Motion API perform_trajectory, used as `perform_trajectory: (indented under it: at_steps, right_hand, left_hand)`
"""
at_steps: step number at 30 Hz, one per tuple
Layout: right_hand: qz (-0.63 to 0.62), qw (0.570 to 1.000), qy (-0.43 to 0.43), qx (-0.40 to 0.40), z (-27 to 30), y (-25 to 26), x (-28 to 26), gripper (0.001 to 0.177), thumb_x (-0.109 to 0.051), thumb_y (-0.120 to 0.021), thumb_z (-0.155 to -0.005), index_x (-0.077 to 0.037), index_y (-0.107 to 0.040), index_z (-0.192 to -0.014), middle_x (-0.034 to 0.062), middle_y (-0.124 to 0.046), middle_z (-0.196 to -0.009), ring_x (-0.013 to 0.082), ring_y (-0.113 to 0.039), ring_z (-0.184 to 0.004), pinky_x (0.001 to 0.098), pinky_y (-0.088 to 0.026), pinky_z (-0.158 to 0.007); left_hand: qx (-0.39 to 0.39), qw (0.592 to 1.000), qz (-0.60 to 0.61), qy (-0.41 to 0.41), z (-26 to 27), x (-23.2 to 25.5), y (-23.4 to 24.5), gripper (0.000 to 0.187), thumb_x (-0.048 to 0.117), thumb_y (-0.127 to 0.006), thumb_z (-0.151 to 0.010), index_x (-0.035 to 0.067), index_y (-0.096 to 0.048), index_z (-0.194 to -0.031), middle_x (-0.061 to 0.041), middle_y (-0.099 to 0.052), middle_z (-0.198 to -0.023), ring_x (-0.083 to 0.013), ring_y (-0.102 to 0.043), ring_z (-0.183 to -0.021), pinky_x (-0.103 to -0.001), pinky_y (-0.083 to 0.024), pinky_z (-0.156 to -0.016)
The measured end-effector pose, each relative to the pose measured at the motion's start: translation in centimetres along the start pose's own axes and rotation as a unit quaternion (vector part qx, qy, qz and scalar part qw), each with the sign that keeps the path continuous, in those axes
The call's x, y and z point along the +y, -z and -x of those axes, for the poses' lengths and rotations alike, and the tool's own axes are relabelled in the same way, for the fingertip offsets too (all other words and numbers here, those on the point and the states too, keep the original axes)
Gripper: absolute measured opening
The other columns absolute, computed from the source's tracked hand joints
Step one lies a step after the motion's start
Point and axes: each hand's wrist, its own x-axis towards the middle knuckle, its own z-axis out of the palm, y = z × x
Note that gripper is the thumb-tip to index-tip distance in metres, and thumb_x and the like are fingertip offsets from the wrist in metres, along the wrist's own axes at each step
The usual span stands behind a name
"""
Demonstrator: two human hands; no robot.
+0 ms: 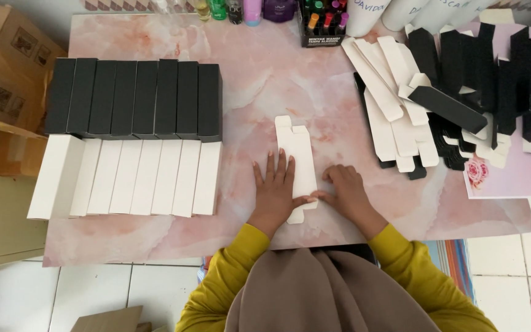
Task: Folding cardboard templates into rectangular perfume boxes
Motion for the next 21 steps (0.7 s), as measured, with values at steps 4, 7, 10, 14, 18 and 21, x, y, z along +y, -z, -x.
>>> perform_trajectory:
  at_steps: [4,7,10,14,18,21]
  right_hand:
    - [-0.038,0.999,0.013,0.031,2.3,0.2,-0.4,0.05,-0.045,-0.087,-0.073,-0.019,-0.063,-0.11,0.0026,-0.062,-0.098,0.0307,-0.058,-0.107,0.0435,-0.044,-0.088]
    - [-0.068,0.996,0.028,0.051,3.0,0.4,-0.5,0.061,-0.049,-0.087,-0.069,-0.027,-0.065,-0.122,-0.0023,-0.063,-0.106,0.0257,-0.055,-0.112,0.0397,-0.041,-0.091]
    - [-0.103,0.991,0.047,0.072,2.8,0.6,-1.1,0.063,-0.05,-0.087,-0.072,-0.028,-0.067,-0.128,-0.0041,-0.065,-0.109,0.0227,-0.055,-0.112,0.0381,-0.039,-0.091]
    - [-0.184,0.978,0.051,0.084,2.1,-0.5,-1.3,0.058,-0.039,-0.082,-0.082,-0.03,-0.065,-0.137,-0.0072,-0.072,-0.112,0.0183,-0.061,-0.11,0.0355,-0.04,-0.09]
    - [-0.358,0.93,0.042,0.077,1.5,-0.4,-3.6,0.084,-0.019,-0.083,-0.083,-0.013,-0.041,-0.157,0.0123,-0.072,-0.123,0.0264,-0.064,-0.117,0.0406,-0.044,-0.097]
    - [-0.415,0.905,0.07,0.062,1.6,1.6,-6.1,0.081,-0.015,-0.082,-0.083,-0.006,-0.044,-0.154,0.0186,-0.064,-0.136,0.033,-0.06,-0.125,0.0462,-0.047,-0.102]
  left_hand:
    - [0.022,0.999,0.025,-0.01,0.2,-0.4,-0.2,0.099,0.072,-0.046,-0.091,0.005,-0.023,-0.16,-0.023,-0.015,-0.168,-0.0435,-0.005,-0.155,-0.073,0.006,-0.118]
    - [0.035,0.998,0.061,-0.001,0.5,-0.5,0.2,0.094,0.072,-0.043,-0.094,0.008,-0.025,-0.16,-0.021,-0.022,-0.166,-0.0406,-0.011,-0.155,-0.069,0.003,-0.12]
    - [0.067,0.986,0.148,0.024,0.6,-1.0,-0.1,0.093,0.068,-0.049,-0.095,0.009,-0.02,-0.162,-0.023,-0.027,-0.164,-0.0374,-0.022,-0.153,-0.063,-0.003,-0.123]
    - [0.086,0.974,0.208,0.039,0.8,-1.0,0.3,0.09,0.064,-0.057,-0.094,0.011,-0.028,-0.16,-0.019,-0.044,-0.155,-0.0331,-0.03,-0.151,-0.056,-0.002,-0.125]
    - [0.157,0.951,0.265,0.032,0.8,-1.2,-0.8,0.089,0.053,-0.075,-0.087,0.018,-0.035,-0.159,-0.014,-0.052,-0.15,-0.0294,-0.047,-0.141,-0.055,-0.01,-0.123]
    - [0.162,0.895,0.414,0.037,0.8,-2.1,-2.7,0.088,0.035,-0.077,-0.089,0.02,-0.03,-0.162,-0.016,-0.049,-0.154,-0.0322,-0.052,-0.136,-0.049,-0.012,-0.124]
